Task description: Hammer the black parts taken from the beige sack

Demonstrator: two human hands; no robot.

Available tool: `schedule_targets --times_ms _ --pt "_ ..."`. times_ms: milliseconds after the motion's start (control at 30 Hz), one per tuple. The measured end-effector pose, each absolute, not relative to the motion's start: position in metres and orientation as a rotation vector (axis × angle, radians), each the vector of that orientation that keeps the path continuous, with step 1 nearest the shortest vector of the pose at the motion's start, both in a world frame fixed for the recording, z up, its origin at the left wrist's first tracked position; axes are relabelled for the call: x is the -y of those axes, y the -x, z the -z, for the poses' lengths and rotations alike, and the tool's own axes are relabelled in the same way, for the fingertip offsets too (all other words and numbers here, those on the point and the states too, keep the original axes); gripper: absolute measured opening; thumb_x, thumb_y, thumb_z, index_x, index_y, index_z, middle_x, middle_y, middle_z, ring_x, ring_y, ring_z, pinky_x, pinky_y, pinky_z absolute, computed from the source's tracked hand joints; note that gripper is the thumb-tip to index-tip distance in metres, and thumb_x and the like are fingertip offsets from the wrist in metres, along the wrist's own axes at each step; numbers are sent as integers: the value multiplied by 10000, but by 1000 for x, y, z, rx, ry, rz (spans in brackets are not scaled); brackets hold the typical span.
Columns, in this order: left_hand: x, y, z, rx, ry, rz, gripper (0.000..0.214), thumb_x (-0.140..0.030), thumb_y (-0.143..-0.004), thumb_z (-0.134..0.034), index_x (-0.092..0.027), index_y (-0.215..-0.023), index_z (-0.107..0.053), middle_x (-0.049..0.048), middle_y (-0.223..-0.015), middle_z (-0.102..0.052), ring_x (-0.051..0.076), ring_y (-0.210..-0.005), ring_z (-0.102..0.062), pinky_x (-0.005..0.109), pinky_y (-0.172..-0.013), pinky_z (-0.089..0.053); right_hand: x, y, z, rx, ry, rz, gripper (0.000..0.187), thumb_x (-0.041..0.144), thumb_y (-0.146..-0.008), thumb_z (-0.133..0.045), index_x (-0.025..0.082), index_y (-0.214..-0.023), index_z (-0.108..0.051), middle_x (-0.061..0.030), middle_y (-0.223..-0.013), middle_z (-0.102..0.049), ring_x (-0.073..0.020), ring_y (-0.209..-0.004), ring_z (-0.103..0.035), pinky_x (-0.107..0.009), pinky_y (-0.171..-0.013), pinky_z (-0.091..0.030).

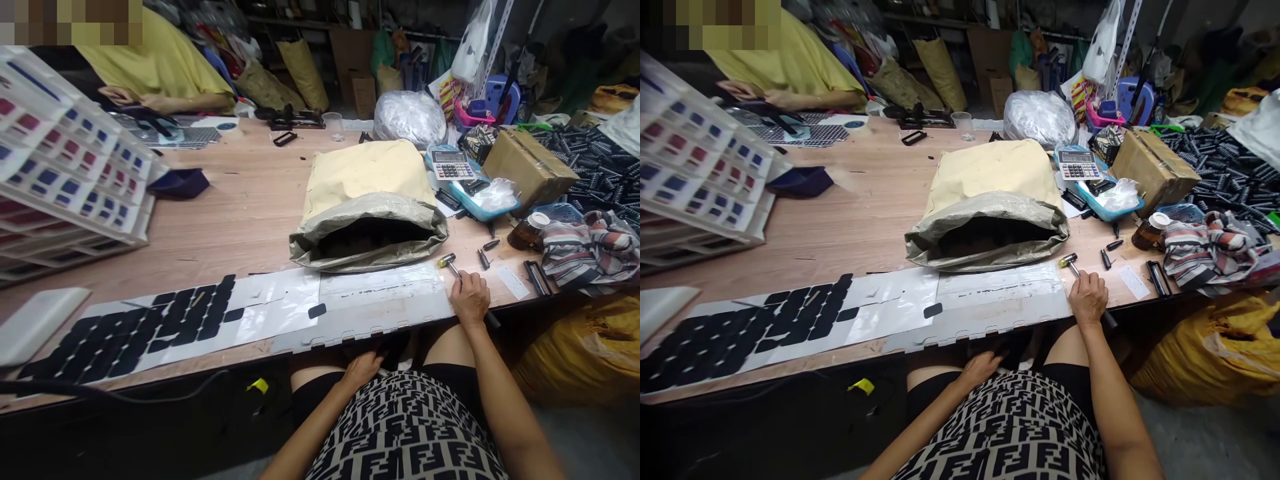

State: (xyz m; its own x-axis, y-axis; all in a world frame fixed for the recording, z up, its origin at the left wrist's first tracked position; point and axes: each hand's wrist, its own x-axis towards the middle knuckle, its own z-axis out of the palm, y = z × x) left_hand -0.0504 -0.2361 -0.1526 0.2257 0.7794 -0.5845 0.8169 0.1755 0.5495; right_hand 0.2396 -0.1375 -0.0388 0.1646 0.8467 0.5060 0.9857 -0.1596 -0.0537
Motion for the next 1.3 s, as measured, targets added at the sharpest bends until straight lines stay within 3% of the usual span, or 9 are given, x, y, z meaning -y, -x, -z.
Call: schedule_targets --times_ms 100,300,433,600,767,900,967,1067,1300 --pt "234 49 126 -1391 -1625 69 480 -383 -922 -541 -231 -1372 -608 96 -1374 -641 290 -1281 -589 376 -1061 -451 138 -239 37 1748 2072 524 240 235 -916 -546 196 -1102 -692 -82 -913 -604 -238 -863 -471 -340 -709 -284" --pt "184 54 13 -775 -1704 -242 360 -461 -937 -574 -250 -1196 -708 29 -1148 -740 206 -1028 -680 307 -940 -513 137 -238 38 1755 2086 502 245 232 -920 -536 187 -1110 -684 -88 -914 -595 -241 -865 -467 -341 -707 -279" --pt "104 46 -25 -1184 -1930 -686 372 -452 -976 -514 -229 -1215 -690 74 -1152 -705 236 -1051 -640 359 -946 -503 137 -239 39 1753 2087 496 244 233 -927 -532 192 -1118 -679 -84 -926 -596 -239 -878 -467 -340 -707 -280" --pt "51 24 0 -1821 -2073 -561 403 -429 -966 -545 -211 -1287 -651 125 -1104 -654 320 -1101 -571 464 -985 -447 138 -240 39 1747 2087 491 240 230 -936 -514 196 -1113 -673 -79 -923 -588 -235 -873 -460 -338 -706 -274" --pt "75 16 34 -1686 -2356 -500 329 -384 -974 -523 -217 -1197 -699 103 -1149 -623 274 -1063 -546 409 -964 -445 139 -238 38 1760 2090 487 243 234 -931 -519 188 -1116 -670 -86 -931 -594 -236 -869 -463 -338 -706 -271" --pt "63 20 28 -1704 -2279 -454 352 -417 -1009 -447 -247 -1109 -739 78 -1045 -666 241 -997 -595 352 -895 -476 138 -238 37 1761 2099 482 251 231 -934 -514 186 -1126 -670 -85 -936 -597 -236 -873 -467 -339 -711 -278" --pt "44 18 19 -1741 -2204 -443 355 -422 -1012 -439 -269 -1177 -713 70 -1065 -695 237 -990 -628 334 -860 -490 138 -238 37 1764 2099 478 252 229 -934 -512 182 -1124 -670 -87 -934 -594 -238 -876 -467 -339 -709 -278" --pt "17 5 11 -1808 -2126 -420 351 -390 -990 -488 -277 -1273 -663 88 -1157 -703 263 -1024 -656 346 -847 -507 139 -237 37 1763 2100 468 249 228 -929 -511 184 -1115 -671 -87 -924 -589 -239 -874 -463 -338 -703 -278" --pt "-11 -15 21 -1897 -2013 -371 279 -336 -895 -624 -170 -1097 -724 172 -1234 -657 337 -1087 -643 399 -861 -531 140 -236 36 1751 2103 442 252 219 -923 -515 181 -1115 -673 -91 -924 -584 -238 -877 -455 -342 -706 -292"
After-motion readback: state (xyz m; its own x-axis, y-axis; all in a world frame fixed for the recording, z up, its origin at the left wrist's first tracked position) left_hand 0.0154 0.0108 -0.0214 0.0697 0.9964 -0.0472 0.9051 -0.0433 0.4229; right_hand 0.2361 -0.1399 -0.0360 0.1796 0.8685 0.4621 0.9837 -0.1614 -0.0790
